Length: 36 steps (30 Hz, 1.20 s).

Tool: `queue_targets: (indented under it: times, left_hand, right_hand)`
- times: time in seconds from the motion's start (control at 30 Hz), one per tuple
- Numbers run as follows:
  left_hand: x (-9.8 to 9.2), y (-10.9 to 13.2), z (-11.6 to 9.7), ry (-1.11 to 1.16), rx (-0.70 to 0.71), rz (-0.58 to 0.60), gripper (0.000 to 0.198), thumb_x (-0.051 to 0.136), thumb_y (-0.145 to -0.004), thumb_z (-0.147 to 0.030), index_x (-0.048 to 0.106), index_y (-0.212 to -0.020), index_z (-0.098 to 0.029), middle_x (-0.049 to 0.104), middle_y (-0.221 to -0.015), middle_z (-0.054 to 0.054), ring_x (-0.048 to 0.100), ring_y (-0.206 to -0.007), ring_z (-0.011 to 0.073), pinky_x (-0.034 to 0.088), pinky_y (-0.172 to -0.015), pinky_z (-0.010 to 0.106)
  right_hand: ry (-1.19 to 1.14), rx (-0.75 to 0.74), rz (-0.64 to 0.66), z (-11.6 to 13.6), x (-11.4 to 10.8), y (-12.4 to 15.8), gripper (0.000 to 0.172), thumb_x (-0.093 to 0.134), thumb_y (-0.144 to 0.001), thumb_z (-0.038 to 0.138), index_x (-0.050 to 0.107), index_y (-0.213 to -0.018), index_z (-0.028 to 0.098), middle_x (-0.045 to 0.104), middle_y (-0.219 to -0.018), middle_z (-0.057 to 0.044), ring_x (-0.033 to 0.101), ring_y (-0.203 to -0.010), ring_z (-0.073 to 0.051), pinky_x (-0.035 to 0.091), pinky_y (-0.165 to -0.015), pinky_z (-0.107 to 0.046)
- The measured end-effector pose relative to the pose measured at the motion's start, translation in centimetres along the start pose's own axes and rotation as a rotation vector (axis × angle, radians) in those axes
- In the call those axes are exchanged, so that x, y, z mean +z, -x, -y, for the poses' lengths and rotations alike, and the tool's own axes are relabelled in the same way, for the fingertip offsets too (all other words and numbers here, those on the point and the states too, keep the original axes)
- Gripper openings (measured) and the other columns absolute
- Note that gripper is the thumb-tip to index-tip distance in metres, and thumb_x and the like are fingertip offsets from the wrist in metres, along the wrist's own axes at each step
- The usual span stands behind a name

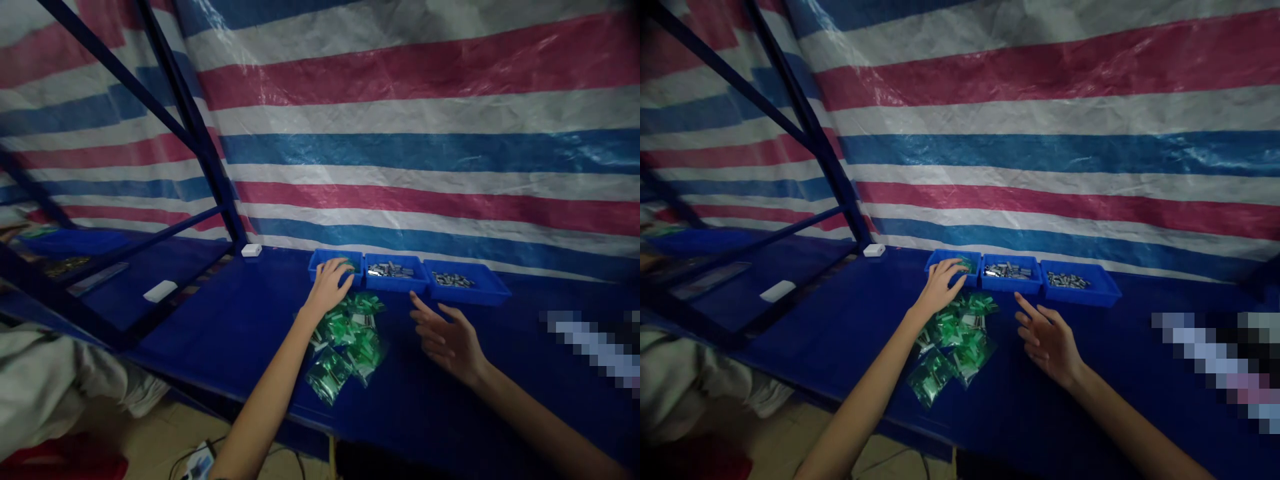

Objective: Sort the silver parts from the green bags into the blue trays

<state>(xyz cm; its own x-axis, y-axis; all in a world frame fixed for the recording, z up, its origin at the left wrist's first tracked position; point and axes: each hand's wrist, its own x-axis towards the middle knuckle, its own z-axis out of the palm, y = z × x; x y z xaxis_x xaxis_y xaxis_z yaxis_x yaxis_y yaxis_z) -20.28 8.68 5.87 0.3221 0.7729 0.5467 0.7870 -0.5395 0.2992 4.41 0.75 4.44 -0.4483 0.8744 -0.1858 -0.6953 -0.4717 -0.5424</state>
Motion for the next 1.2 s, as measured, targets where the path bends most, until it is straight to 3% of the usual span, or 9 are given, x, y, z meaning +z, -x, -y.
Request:
queue_targets:
  times: [0.17, 0.23, 0.3, 0.4, 0.53, 0.67, 0.83, 1.03, 1.2]
  left_hand:
    - [-2.6, 1.8, -2.6, 0.044, 0.026, -0.043, 0.019, 0.047, -0.088, -0.032, 0.059, -0.101, -0.024, 0.057, -0.12, 0.004, 0.045, -0.12, 0.0203, 0.033, -0.098, 0.041]
    - [-4.0, 3.7, -3.7, 0.063, 0.045, 0.017, 0.023, 0.049, -0.087, -0.036, 0.058, -0.105, -0.025, 0.055, -0.125, 0.004, 0.041, -0.125, 0.0215, 0.031, -0.101, 0.042]
    - [-5.3, 6.0, -4.6, 0.066, 0.048, 0.152, 0.037, 0.053, -0.082, -0.046, 0.054, -0.115, -0.027, 0.049, -0.133, 0.005, 0.034, -0.131, 0.0244, 0.03, -0.104, 0.046]
    - [-6.2, 9.0, -5.1, 0.039, 0.004, 0.358, 0.079, 0.063, -0.065, -0.063, 0.039, -0.133, -0.031, 0.032, -0.146, 0.007, 0.021, -0.137, 0.0315, 0.025, -0.107, 0.054]
    - [-4.9, 10.6, -5.1, -0.015, 0.001, 0.496, 0.105, 0.062, -0.056, -0.072, 0.019, -0.143, -0.033, 0.012, -0.153, 0.009, 0.007, -0.139, 0.0356, 0.02, -0.107, 0.059]
    - [-1.9, 10.0, -5.7, -0.082, 0.077, 0.46, 0.082, 0.048, -0.073, -0.067, 0.023, -0.142, -0.031, 0.018, -0.151, 0.01, 0.012, -0.139, 0.0334, 0.021, -0.108, 0.058]
    - [0.8, 8.5, -7.4, -0.199, 0.168, 0.284, 0.052, 0.043, -0.087, -0.05, 0.045, -0.13, -0.022, 0.052, -0.128, 0.013, 0.041, -0.125, 0.0287, 0.027, -0.106, 0.051]
    - [0.9, 5.9, -8.8, -0.161, 0.245, 0.247, 0.021, 0.049, -0.088, -0.028, 0.061, -0.104, -0.022, 0.064, -0.092, 0.005, 0.057, -0.093, 0.0202, 0.036, -0.094, 0.042]
    - [0.4, 3.7, -8.8, 0.03, 0.037, 0.18, 0.009, 0.057, -0.081, -0.021, 0.066, -0.083, -0.024, 0.066, -0.086, 0.001, 0.059, -0.086, 0.0183, 0.038, -0.084, 0.038]
  right_hand:
    - [0.076, 0.006, 0.05, -0.1, -0.2, -0.1, 0.046, 0.062, -0.072, 0.032, 0.052, -0.116, 0.024, 0.05, -0.068, 0.004, 0.038, -0.039, -0.004, 0.027, -0.023, -0.01]
    - [0.118, 0.006, 0.064, -0.3, -0.3, -0.1, 0.046, 0.062, -0.072, 0.034, 0.052, -0.117, 0.025, 0.05, -0.069, 0.003, 0.038, -0.039, -0.005, 0.026, -0.023, -0.011]
    - [0.175, 0.005, 0.073, -0.5, -0.4, -0.3, 0.044, 0.062, -0.073, 0.035, 0.052, -0.115, 0.025, 0.051, -0.07, 0.002, 0.039, -0.04, -0.005, 0.026, -0.023, -0.011]
    - [0.269, -0.002, 0.093, -0.8, -0.3, -0.4, 0.041, 0.062, -0.074, 0.036, 0.054, -0.113, 0.025, 0.052, -0.071, 0.001, 0.04, -0.042, -0.006, 0.025, -0.024, -0.011]
    - [0.327, 0.002, 0.115, -1.1, 0.1, -0.4, 0.039, 0.062, -0.074, 0.035, 0.055, -0.111, 0.024, 0.051, -0.072, 0.001, 0.041, -0.044, -0.006, 0.024, -0.026, -0.012]
    - [0.311, -0.012, 0.115, -1.1, 0.4, -0.2, 0.034, 0.062, -0.074, 0.035, 0.057, -0.107, 0.025, 0.051, -0.072, 0.002, 0.039, -0.044, -0.005, 0.023, -0.027, -0.011]
    - [0.188, -0.04, 0.088, -0.4, 0.6, 0.0, 0.034, 0.061, -0.073, 0.036, 0.058, -0.105, 0.023, 0.048, -0.069, 0.003, 0.036, -0.043, -0.005, 0.019, -0.026, -0.011]
    - [0.051, -0.049, 0.036, 0.2, 0.6, -0.1, 0.03, 0.06, -0.074, 0.034, 0.058, -0.102, 0.024, 0.046, -0.066, 0.004, 0.034, -0.042, -0.004, 0.017, -0.026, -0.009]
    - [0.099, -0.082, -0.022, -0.1, 0.6, -0.2, 0.031, 0.06, -0.075, 0.034, 0.058, -0.104, 0.025, 0.059, -0.088, 0.0, 0.046, -0.052, -0.006, 0.02, -0.028, -0.01]
